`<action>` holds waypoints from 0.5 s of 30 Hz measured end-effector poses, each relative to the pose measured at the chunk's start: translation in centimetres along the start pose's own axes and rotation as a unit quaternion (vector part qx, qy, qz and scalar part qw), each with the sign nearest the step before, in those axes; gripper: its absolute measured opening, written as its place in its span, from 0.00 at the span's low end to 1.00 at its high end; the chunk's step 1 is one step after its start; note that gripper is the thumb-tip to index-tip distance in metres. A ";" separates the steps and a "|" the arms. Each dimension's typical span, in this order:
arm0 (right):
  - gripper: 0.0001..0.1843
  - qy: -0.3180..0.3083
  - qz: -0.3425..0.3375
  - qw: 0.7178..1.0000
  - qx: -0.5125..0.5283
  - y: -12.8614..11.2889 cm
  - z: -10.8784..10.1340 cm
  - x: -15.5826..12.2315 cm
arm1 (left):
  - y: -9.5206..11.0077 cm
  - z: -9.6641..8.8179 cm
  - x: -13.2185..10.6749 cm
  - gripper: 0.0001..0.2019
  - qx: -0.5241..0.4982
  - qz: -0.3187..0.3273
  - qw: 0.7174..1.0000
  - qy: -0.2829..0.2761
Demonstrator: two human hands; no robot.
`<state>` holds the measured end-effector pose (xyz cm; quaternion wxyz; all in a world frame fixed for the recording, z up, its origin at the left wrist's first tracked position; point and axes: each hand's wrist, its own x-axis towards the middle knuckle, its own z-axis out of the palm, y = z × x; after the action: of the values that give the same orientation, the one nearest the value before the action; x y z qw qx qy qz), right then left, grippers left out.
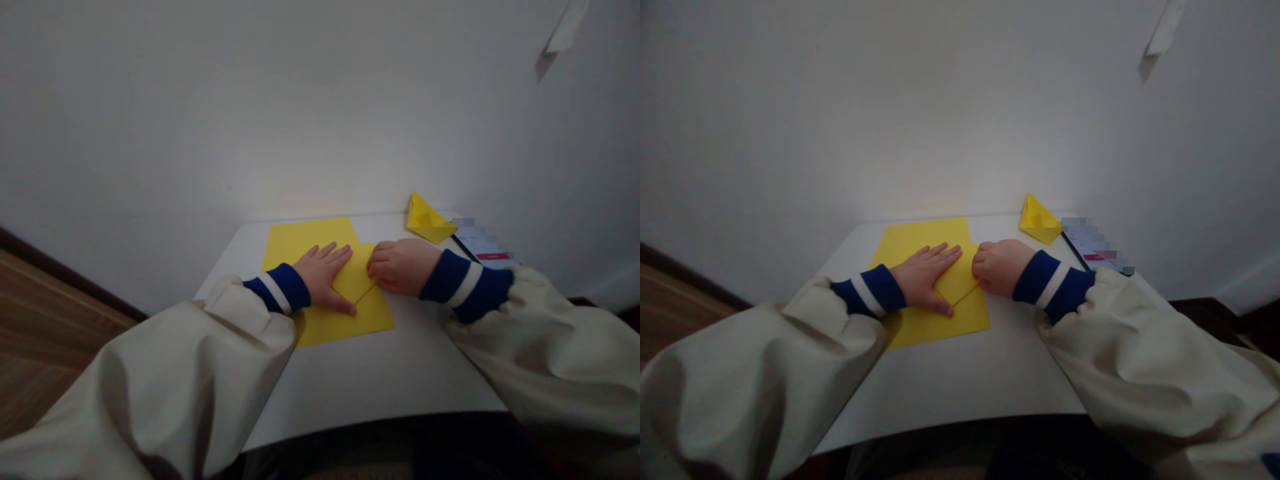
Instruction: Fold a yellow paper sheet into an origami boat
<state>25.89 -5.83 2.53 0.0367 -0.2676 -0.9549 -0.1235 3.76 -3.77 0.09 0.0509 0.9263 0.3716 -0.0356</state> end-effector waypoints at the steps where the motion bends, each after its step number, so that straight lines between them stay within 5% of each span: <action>1: 0.08 -0.006 -0.018 1.000 -0.001 0.0 0.1 0.1 | 0.0 0.0 0.0 0.61 0.001 0.000 1.000 0.001; 8: 0.09 0.016 -0.030 0.998 -0.059 -0.1 0.5 0.0 | 0.3 -0.2 0.0 0.62 0.011 0.016 0.999 0.034; 12: 0.08 0.054 0.017 0.994 -0.093 -0.4 0.2 -0.1 | 0.4 -0.6 -0.2 0.65 0.033 0.056 0.991 0.113; 15: 0.10 0.082 0.035 0.989 -0.118 -0.7 -0.3 -0.2 | 0.7 -1.3 -0.5 0.49 0.050 0.096 0.974 0.197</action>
<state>25.70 -6.59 2.61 0.0872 -0.2923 -0.9173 -0.2558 3.93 -4.42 1.48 -0.0660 0.9479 0.2812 0.1341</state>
